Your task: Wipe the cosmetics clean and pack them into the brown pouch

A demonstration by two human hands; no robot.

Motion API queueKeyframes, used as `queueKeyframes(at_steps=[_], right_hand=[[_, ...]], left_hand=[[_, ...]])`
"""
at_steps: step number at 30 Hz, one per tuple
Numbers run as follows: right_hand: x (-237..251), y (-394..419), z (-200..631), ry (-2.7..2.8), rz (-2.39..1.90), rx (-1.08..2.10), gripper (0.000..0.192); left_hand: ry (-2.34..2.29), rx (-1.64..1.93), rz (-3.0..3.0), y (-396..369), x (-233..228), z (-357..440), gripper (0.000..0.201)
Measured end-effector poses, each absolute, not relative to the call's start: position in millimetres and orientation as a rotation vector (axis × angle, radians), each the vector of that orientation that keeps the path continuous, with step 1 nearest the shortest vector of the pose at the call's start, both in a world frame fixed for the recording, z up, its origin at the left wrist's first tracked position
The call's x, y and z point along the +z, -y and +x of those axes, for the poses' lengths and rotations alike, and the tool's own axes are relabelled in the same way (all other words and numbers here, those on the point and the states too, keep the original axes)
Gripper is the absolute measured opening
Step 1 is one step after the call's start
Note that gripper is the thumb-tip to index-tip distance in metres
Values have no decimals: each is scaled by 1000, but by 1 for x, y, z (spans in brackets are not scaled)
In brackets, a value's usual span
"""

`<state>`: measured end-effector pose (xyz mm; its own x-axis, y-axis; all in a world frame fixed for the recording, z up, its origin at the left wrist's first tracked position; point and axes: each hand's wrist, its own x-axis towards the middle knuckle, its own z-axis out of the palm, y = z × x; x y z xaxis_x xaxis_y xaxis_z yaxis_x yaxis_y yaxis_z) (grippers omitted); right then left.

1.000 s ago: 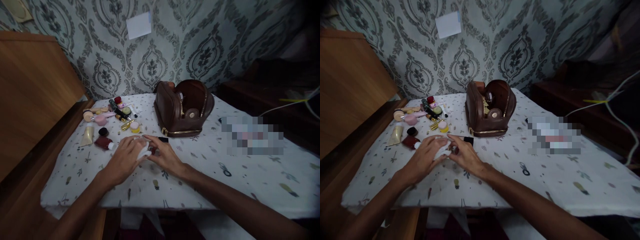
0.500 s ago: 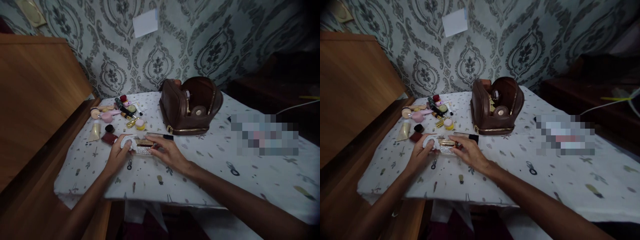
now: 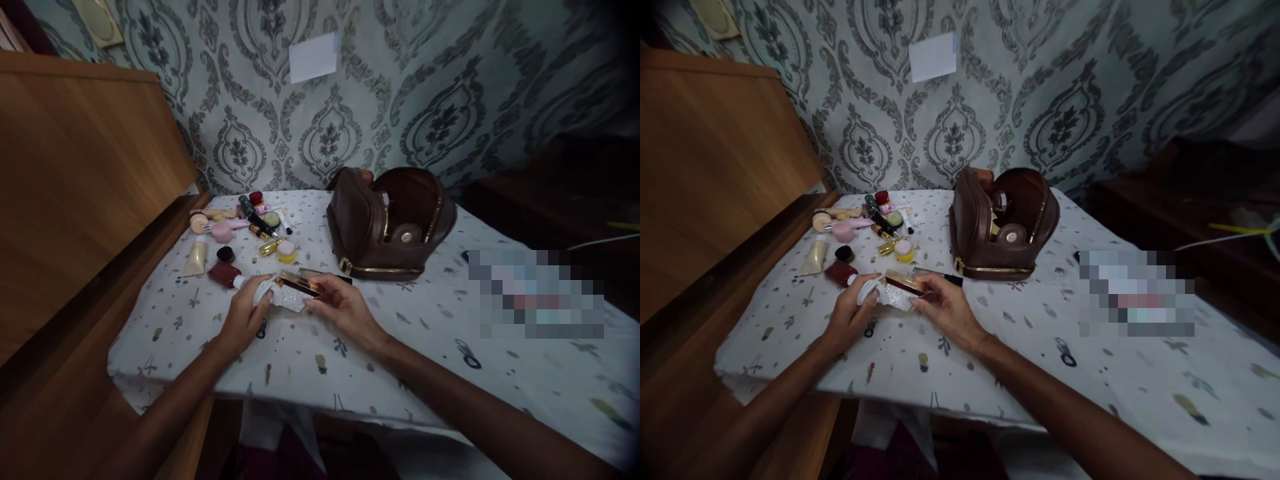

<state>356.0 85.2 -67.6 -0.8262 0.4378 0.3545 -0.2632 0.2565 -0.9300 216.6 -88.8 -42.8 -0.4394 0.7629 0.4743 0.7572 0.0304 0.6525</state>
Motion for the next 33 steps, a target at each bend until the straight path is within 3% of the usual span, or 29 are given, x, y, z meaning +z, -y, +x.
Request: queueKeyframes(at_steps=[6,11,19,23,33], right_hand=[[-58,-79,359,2112,-133,1458,29],[-46,-76,363,2221,-74,1270,21],[-48,-81,366,2196,8,1122,20],[-48,-84,368,2177,-44,1167,40],[-49,-85,366,2094,-132,1342,32]], left_hand=[[-2262,1439,1938,91,-44,222,30],[-2242,1247,2338,90,-39,231,45],[-2318,1009,2604,80,-18,252,50],[-2308,973,2516,90,-24,239,51],[-2260,1402,1844,99,-38,238,36]])
